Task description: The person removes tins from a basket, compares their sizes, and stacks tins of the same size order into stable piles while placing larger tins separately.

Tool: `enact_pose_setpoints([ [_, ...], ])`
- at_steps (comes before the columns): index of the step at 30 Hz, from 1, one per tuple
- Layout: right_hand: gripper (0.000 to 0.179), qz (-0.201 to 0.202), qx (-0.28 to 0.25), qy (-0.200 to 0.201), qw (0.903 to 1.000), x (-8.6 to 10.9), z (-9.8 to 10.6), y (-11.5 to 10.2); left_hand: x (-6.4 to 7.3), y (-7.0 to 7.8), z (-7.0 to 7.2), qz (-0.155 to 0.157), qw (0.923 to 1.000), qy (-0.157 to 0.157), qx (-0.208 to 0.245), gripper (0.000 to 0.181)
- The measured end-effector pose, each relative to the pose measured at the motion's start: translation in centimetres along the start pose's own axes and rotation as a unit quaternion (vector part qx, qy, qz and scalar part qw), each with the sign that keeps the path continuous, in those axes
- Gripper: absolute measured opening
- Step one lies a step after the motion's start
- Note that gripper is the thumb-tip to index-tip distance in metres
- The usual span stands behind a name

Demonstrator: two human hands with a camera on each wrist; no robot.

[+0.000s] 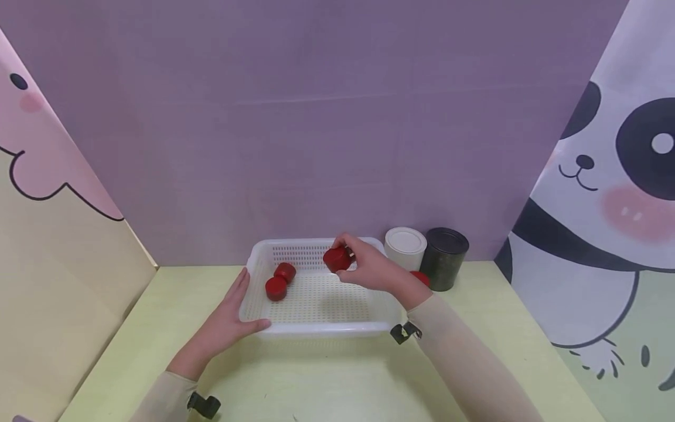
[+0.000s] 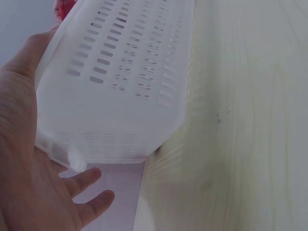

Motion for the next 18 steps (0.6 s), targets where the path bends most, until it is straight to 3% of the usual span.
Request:
enact_pose_setpoints([
  [9, 0.051, 0.001, -0.010, 0.063, 0.9980, 2.0, 0.2, 1.2, -0.2, -0.1, 0.2, -0.010, 0.9999, 0.002, 0.001, 0.130],
  [18, 0.056, -0.006, 0.006, 0.160, 0.9871, 4.0, -0.5, 3.1, 0.0, -0.1, 0.0, -0.004, 1.0000, 0.005, 0.005, 0.132],
])
Point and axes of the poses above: each hand's wrist, its own x-axis away from the middle knuckle, its own z-axis out of the back of the hand, y = z × x, the point moved 3 cm from there along -x, towards the middle knuckle, and after that the axes turned 13 degrees about -y, right-handed, at the moved point
